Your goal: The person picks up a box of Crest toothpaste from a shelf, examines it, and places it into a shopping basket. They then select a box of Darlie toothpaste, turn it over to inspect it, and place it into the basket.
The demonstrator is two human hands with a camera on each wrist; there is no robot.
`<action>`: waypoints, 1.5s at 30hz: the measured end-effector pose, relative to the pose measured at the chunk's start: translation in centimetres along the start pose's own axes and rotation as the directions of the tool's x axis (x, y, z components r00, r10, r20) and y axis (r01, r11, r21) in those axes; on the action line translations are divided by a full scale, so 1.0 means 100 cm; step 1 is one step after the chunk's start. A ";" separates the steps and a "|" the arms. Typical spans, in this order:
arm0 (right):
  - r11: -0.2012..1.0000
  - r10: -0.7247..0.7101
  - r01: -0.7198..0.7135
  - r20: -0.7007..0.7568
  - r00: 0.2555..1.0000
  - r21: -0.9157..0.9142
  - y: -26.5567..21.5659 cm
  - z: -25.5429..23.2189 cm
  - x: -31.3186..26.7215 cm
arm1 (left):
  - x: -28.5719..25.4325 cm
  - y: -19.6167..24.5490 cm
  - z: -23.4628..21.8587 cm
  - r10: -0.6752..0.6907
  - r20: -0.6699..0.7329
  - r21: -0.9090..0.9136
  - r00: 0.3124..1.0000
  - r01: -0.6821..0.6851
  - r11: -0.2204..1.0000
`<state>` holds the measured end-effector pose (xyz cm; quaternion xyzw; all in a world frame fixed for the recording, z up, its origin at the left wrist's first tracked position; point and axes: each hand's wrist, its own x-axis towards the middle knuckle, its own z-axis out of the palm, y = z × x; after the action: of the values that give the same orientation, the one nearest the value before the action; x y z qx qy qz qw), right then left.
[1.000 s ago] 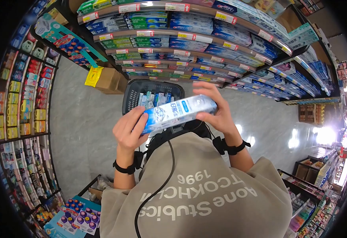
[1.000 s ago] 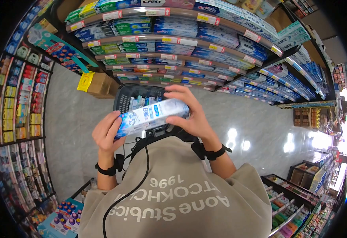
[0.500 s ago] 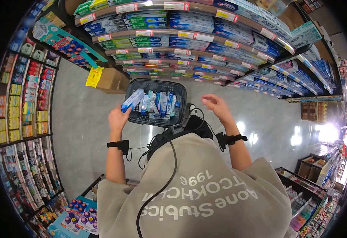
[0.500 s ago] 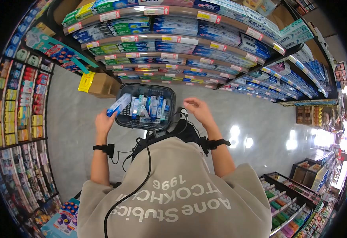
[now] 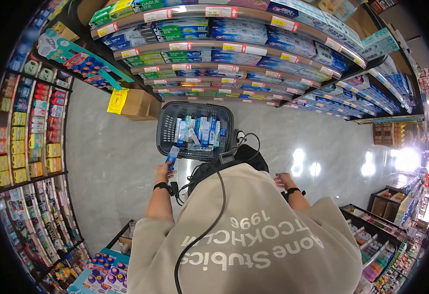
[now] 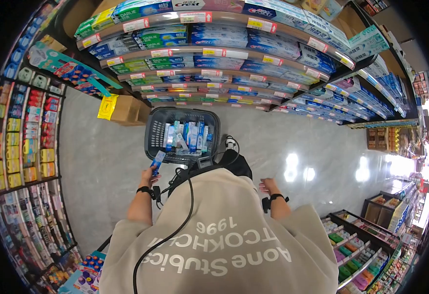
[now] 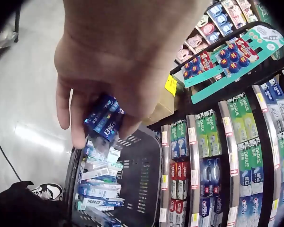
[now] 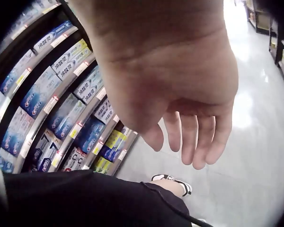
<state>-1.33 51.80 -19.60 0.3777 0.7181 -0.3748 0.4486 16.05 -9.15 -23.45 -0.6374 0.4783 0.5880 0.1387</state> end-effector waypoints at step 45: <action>0.955 -0.287 0.293 0.117 0.951 -0.039 -0.086 0.013 0.032 | -0.078 0.320 0.078 0.960 0.251 0.424 0.126 -0.906 0.009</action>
<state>-9.41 47.65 -21.31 0.2343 0.7501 -0.4366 0.4380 -12.31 -16.05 -6.37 -0.1337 0.9123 0.3541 -0.1565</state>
